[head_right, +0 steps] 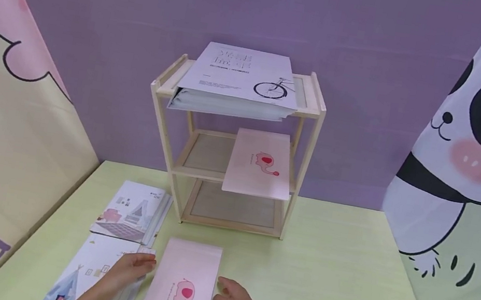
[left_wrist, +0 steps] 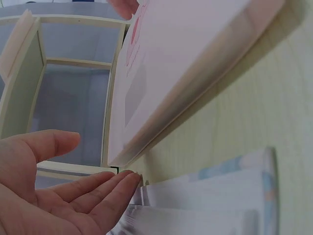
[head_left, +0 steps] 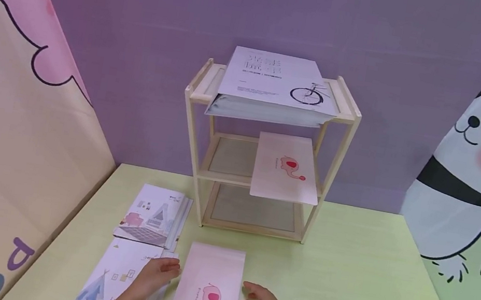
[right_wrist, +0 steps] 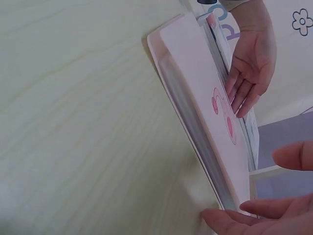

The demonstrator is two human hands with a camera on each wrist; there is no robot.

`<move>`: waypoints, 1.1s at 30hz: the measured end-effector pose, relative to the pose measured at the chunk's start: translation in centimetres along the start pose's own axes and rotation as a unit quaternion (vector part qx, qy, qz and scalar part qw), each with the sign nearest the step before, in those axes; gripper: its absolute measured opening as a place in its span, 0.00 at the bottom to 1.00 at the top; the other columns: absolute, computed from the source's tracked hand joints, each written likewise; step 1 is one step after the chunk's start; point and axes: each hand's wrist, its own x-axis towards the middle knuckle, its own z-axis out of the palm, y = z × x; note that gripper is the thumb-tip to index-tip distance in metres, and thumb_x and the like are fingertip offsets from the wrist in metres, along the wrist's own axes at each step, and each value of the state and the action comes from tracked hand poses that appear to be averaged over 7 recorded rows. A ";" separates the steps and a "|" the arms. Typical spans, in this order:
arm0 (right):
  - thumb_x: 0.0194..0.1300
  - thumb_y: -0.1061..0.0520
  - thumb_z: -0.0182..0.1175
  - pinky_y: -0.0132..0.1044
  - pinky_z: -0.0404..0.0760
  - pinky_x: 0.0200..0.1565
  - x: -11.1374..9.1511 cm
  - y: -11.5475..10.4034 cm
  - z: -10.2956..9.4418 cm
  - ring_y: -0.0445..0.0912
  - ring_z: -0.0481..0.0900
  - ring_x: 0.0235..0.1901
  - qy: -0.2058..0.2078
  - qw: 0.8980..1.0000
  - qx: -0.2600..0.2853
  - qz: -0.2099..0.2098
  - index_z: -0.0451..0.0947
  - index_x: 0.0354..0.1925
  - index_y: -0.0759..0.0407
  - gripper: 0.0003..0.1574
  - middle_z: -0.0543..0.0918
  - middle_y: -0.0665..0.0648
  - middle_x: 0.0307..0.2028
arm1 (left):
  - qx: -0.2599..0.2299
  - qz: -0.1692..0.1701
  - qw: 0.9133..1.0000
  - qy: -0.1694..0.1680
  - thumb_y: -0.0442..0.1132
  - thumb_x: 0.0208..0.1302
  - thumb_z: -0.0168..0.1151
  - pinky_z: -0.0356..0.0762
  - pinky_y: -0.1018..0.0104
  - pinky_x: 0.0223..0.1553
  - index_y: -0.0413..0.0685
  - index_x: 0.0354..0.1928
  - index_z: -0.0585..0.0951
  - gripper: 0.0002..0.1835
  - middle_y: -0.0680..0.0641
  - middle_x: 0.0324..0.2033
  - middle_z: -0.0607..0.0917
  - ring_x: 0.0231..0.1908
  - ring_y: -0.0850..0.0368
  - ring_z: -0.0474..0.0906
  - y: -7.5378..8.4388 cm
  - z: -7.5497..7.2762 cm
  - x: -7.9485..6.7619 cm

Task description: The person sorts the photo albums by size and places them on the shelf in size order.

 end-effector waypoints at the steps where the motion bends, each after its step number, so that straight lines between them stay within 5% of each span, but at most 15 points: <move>1: 0.61 0.57 0.54 0.58 0.74 0.51 0.0 0.0 0.0 0.65 0.70 0.53 0.001 1.000 0.001 0.001 0.60 0.63 0.77 0.37 0.69 0.76 0.59 | 0.001 0.000 1.000 -0.008 0.30 0.58 0.58 0.78 0.70 0.40 0.17 0.50 0.72 0.21 0.29 0.42 0.82 0.44 0.46 0.81 0.0 0.0 0.0; 11: 0.66 0.58 0.50 0.63 0.70 0.55 0.7 -0.1 0.3 0.69 0.64 0.61 -0.048 0.996 0.073 0.009 0.54 0.65 0.81 0.37 0.61 0.80 0.63 | 0.014 -0.001 0.999 -0.040 0.35 0.61 0.57 0.76 0.67 0.36 0.21 0.48 0.75 0.20 0.35 0.40 0.83 0.34 0.57 0.77 0.4 -0.3 -0.1; 19: 0.65 0.59 0.51 0.49 0.77 0.45 1.2 -0.5 0.6 0.65 0.71 0.57 -0.011 0.991 0.112 0.072 0.57 0.63 0.81 0.35 0.67 0.76 0.61 | 0.001 -0.016 0.998 -0.056 0.34 0.61 0.57 0.78 0.65 0.37 0.21 0.46 0.76 0.19 0.37 0.38 0.84 0.34 0.58 0.77 0.6 0.1 0.1; 33: 0.65 0.62 0.48 0.49 0.81 0.41 1.4 -0.2 1.2 0.66 0.71 0.57 0.006 0.989 0.138 0.058 0.57 0.61 0.84 0.33 0.65 0.79 0.60 | -0.028 -0.040 0.998 -0.042 0.33 0.62 0.56 0.81 0.56 0.43 0.19 0.49 0.74 0.20 0.31 0.43 0.82 0.39 0.52 0.81 0.3 0.5 0.1</move>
